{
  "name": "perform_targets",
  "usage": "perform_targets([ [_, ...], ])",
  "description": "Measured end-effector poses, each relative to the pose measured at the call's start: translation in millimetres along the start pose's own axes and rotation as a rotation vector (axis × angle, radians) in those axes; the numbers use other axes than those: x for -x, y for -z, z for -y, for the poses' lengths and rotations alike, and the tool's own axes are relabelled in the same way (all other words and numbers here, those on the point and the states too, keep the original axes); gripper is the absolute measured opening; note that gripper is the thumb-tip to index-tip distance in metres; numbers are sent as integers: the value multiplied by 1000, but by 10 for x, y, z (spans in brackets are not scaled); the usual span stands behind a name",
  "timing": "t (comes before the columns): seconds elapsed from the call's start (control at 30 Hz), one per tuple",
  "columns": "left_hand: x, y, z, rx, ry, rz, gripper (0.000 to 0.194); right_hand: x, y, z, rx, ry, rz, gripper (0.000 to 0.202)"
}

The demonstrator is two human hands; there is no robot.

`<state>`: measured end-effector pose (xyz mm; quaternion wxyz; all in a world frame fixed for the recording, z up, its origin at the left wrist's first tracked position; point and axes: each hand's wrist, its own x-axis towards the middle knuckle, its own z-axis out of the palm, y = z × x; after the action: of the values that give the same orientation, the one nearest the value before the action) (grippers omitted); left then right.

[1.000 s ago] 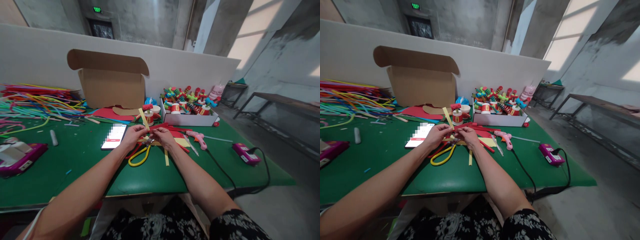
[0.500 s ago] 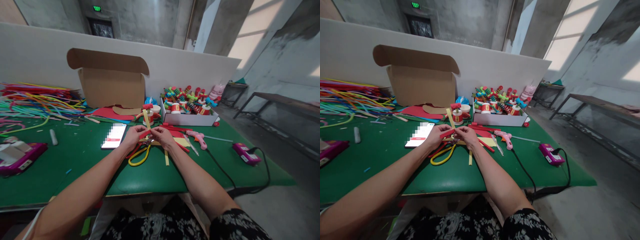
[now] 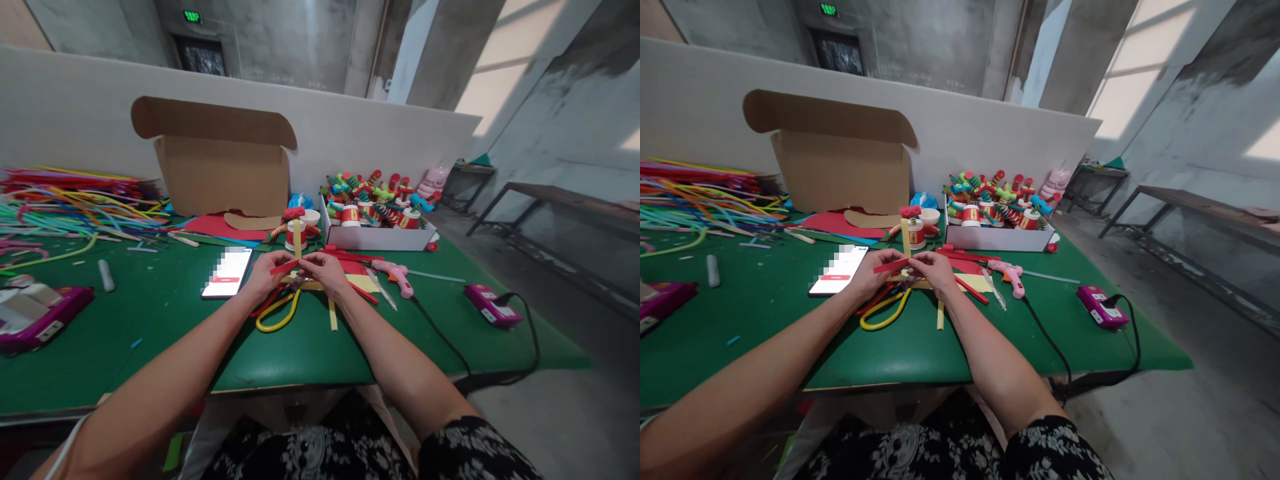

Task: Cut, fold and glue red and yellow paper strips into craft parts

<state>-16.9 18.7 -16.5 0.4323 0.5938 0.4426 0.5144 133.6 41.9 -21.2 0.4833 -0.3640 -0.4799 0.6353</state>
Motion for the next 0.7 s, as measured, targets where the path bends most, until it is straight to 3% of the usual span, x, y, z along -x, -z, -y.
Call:
perform_targets([
  [0.17, -2, -56, -82, 48, 42, -41, 32, -13, 0, 47, -35, 31, -52, 35],
  [0.3, -21, -68, -61, 134, 78, 11, 42, -7, -17, 51, -69, 34, -43, 36],
  [0.5, -47, -24, -8, 8, 25, -96, 31, 7, -18, 25, -61, 5, 22, 38],
  [0.7, -47, -33, -18, -32, 6, -96, 28, 2, -9, 23, -54, -15, 16, 38],
])
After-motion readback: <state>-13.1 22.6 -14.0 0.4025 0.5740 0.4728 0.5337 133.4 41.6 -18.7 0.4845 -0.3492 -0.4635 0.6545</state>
